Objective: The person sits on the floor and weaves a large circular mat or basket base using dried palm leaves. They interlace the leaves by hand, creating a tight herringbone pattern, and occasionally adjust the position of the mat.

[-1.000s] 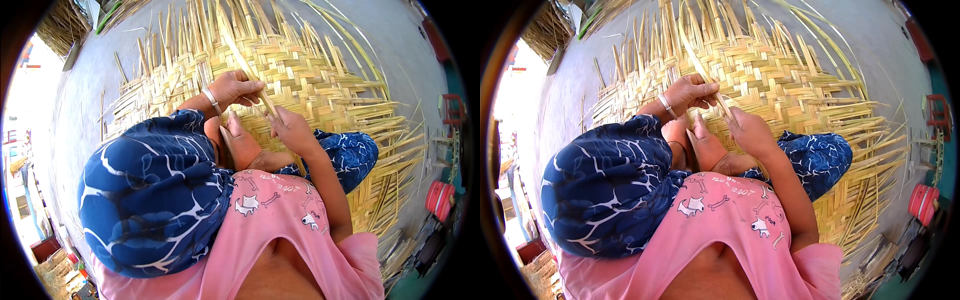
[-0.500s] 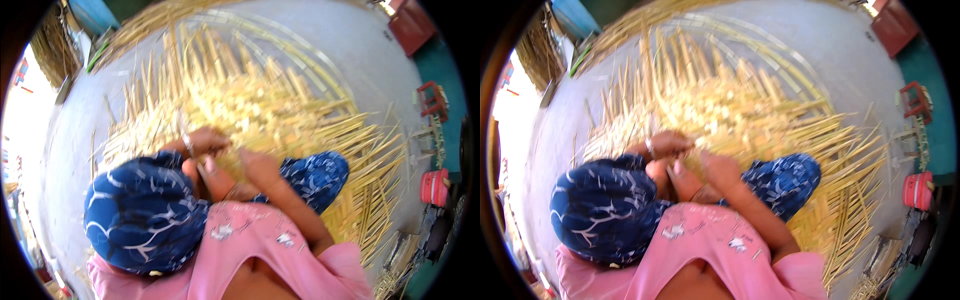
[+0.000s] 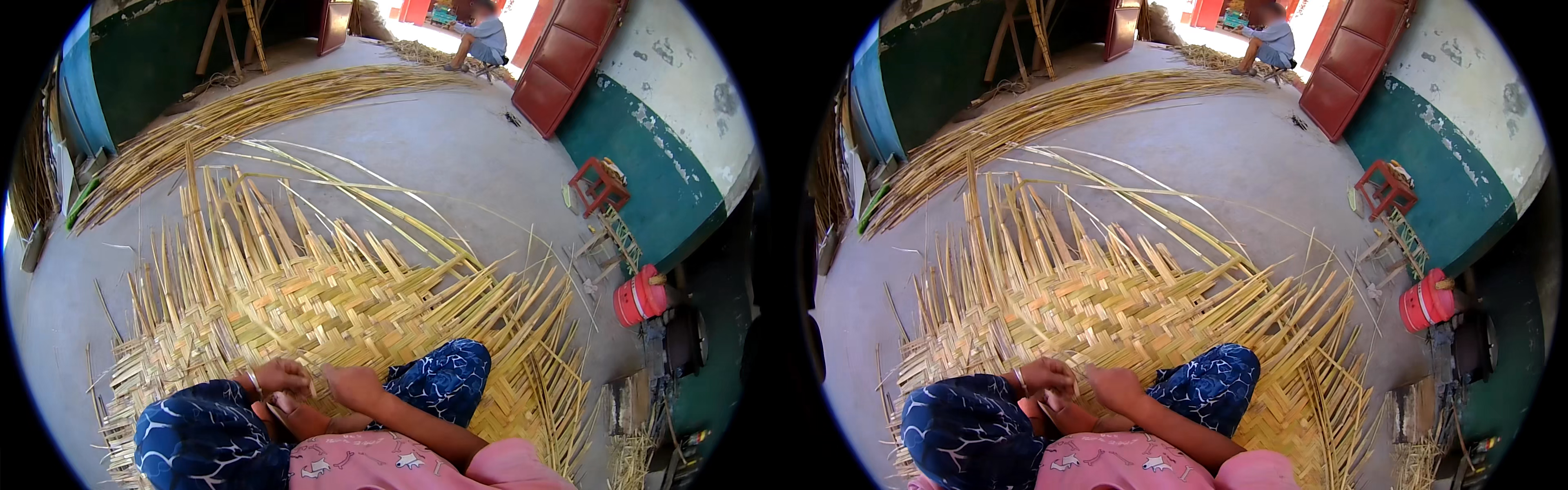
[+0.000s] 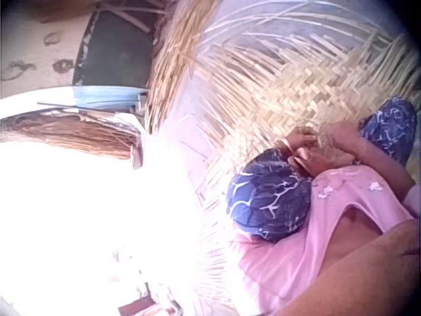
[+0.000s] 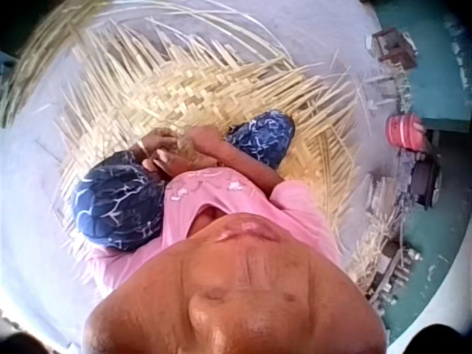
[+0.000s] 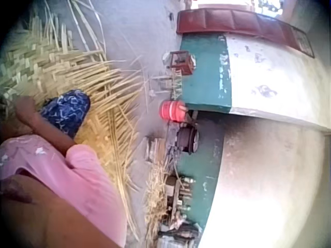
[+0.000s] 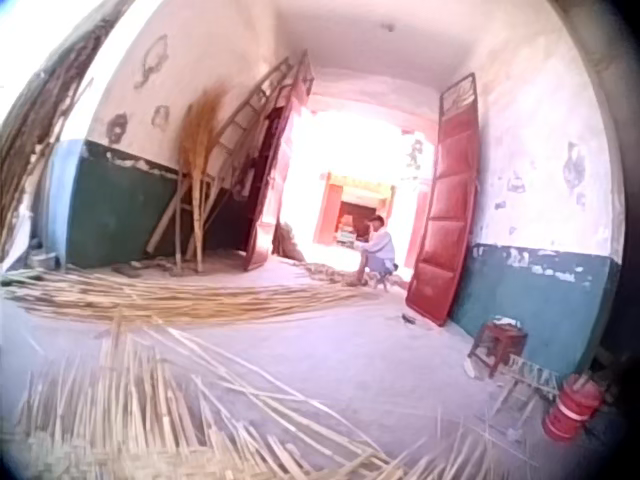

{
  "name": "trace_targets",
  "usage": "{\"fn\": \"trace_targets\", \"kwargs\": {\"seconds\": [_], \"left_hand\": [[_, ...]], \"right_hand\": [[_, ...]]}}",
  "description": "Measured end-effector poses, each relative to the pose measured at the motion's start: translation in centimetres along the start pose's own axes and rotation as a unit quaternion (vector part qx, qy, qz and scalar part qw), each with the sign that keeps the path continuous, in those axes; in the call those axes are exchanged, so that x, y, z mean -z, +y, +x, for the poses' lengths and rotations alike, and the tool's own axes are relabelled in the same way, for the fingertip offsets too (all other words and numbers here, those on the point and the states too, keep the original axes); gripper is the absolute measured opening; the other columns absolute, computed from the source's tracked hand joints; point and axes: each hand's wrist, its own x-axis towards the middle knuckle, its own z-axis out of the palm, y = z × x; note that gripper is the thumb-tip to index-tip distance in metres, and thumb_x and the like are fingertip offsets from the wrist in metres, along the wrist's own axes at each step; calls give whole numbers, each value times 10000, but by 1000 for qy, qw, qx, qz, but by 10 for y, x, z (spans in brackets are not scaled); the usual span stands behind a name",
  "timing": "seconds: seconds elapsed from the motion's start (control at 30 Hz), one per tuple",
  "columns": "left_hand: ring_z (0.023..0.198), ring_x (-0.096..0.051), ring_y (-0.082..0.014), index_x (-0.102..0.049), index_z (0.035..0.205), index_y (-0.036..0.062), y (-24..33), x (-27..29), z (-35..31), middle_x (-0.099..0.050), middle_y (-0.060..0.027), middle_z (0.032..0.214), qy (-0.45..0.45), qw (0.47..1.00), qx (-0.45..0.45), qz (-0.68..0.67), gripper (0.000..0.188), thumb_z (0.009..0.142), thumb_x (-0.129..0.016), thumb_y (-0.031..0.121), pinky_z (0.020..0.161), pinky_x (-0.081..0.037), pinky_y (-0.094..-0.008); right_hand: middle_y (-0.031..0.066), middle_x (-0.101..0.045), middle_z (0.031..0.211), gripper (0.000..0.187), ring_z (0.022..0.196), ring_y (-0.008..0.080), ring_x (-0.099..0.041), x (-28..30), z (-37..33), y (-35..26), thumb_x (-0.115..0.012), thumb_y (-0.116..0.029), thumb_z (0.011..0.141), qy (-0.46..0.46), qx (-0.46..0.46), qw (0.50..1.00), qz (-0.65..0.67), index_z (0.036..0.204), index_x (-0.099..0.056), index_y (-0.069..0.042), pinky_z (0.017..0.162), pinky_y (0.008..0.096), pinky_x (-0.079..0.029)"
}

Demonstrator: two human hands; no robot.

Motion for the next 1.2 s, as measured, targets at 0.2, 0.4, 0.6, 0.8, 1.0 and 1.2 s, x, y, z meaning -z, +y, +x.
{"fn": "trace_targets", "kwargs": {"seconds": [0.2,0.4,0.6,0.8,1.0,1.2], "left_hand": [[964,-573,-129,-564,1140,-10,-28,-8,10,-635,-77,1010,-39,995,-85,-23,426,858,-634,302,873,-439,-257],[1051,-585,-246,-568,1110,45,6,21,-33,-621,-121,1097,111,924,-168,-325,373,896,-577,350,906,-445,-381],[1001,-599,-237,-546,1109,93,12,49,-63,-632,-90,1023,190,852,-256,-415,301,899,-555,309,869,-472,-407],[847,-579,-222,-552,1004,65,53,119,-122,-587,-52,873,250,772,-451,-372,189,925,-502,229,793,-471,-364],[945,-546,-213,-525,1017,-8,83,177,-262,-579,-74,918,227,745,-568,-265,212,948,-456,180,881,-443,-366],[1004,-607,-304,-552,1015,-89,94,175,-433,-628,-216,1028,688,489,-527,-102,251,951,-418,114,877,-490,-386]], "right_hand": [[192,-607,693,258,634,347,-617,3,26,-2,-486,-249,879,-39,-8,989,141,1061,-512,-68,553,450,-475],[75,-582,663,307,552,158,-560,31,51,-9,-478,-235,936,-185,-75,884,422,1182,-485,-50,524,299,-469],[31,-556,647,311,560,98,-529,24,45,-25,-444,-267,964,-321,-55,836,441,1183,-490,-51,534,249,-460],[27,-561,654,290,599,90,-536,6,16,6,-444,-246,960,-301,-120,799,506,1127,-516,-20,569,242,-462],[33,-567,631,269,555,105,-534,5,14,33,-448,-222,955,-298,-178,814,466,1081,-539,-2,540,251,-460],[80,-604,650,279,508,126,-543,-31,51,48,-456,-226,945,-314,-177,854,374,1063,-539,13,506,264,-454]]}}
